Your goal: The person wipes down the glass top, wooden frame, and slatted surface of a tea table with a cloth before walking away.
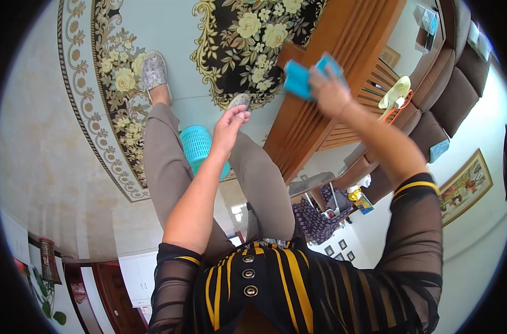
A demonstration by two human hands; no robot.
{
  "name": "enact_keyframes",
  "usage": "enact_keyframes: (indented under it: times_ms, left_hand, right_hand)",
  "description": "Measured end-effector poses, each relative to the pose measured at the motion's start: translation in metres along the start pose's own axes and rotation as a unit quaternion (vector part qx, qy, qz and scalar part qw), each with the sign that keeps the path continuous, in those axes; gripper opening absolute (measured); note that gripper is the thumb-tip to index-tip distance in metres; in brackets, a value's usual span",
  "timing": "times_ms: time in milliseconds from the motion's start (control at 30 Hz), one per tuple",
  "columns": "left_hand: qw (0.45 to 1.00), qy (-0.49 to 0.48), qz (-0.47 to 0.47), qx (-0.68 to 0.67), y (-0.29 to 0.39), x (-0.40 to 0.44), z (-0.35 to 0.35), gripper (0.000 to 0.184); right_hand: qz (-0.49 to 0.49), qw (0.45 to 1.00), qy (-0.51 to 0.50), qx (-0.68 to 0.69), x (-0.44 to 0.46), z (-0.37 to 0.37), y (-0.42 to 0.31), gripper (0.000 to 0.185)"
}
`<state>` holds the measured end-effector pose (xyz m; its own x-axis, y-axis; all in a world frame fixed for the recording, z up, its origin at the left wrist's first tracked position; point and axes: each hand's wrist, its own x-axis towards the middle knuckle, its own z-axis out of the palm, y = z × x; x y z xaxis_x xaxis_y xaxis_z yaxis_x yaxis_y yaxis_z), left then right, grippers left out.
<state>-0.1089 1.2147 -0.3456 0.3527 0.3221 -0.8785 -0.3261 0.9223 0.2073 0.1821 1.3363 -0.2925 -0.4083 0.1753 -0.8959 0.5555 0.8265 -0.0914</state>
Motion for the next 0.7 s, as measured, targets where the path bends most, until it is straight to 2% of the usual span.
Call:
enact_keyframes:
  times_ms: [33,133,200,267,300,333,367,400,433,467,500,533,567,667,700]
  left_hand:
    - [1.000,0.002,0.010,0.008,0.002,0.001,-0.001,0.031]
    - [0.998,0.033,0.039,-0.040,0.007,0.001,-0.003,0.030]
    - [0.997,0.033,0.041,-0.050,0.009,0.000,-0.001,0.030]
    - [0.996,0.033,0.045,-0.063,0.009,-0.001,0.001,0.029]
    - [0.996,0.027,0.044,-0.068,0.009,-0.001,0.001,0.029]
    - [0.996,0.020,0.043,-0.071,0.008,-0.002,0.001,0.029]
    - [0.996,0.025,0.042,-0.075,0.008,-0.004,0.001,0.029]
    - [0.995,0.019,0.049,-0.083,0.009,-0.005,0.001,0.030]
    - [0.994,0.015,0.055,-0.090,0.010,-0.005,0.000,0.030]
    - [0.994,0.020,0.060,-0.093,0.009,-0.005,0.000,0.030]
    - [0.994,0.018,0.061,-0.092,0.007,-0.005,0.000,0.030]
    - [0.994,0.014,0.059,-0.089,0.006,-0.005,0.001,0.031]
    - [0.994,0.005,0.058,-0.094,0.008,-0.005,0.002,0.031]
    - [0.995,0.001,0.048,-0.090,0.012,-0.006,0.006,0.031]
    - [0.995,-0.002,0.047,-0.090,0.010,-0.006,0.008,0.031]
  right_hand:
    - [0.062,0.996,0.052,-0.030,0.007,-0.014,0.033,0.027]
    - [0.157,0.982,0.036,-0.101,0.028,-0.058,0.113,0.034]
    - [0.157,0.976,0.083,-0.127,0.041,-0.041,0.129,0.034]
    - [0.144,0.981,0.006,-0.133,0.053,-0.027,0.096,0.037]
    - [0.104,0.981,0.074,-0.148,0.056,0.004,0.073,0.037]
    - [0.077,0.993,-0.002,-0.089,0.061,0.014,0.039,0.036]
    - [0.051,0.998,-0.001,-0.028,0.061,0.037,-0.001,0.035]
    - [0.069,0.995,-0.010,0.078,0.059,0.059,-0.044,0.036]
    - [0.024,0.994,-0.032,0.105,0.058,0.088,-0.088,0.037]
    - [0.057,0.979,-0.044,0.192,0.057,0.128,-0.137,0.038]
    - [0.037,0.983,-0.099,0.148,0.049,0.141,-0.179,0.039]
    - [-0.091,0.969,-0.210,0.089,0.044,0.108,-0.193,0.040]
    - [-0.124,0.964,-0.219,0.090,0.041,0.116,-0.208,0.040]
    - [-0.122,0.964,-0.226,0.075,0.054,0.106,-0.172,0.040]
    - [-0.084,0.974,-0.201,0.062,0.066,0.103,-0.142,0.040]
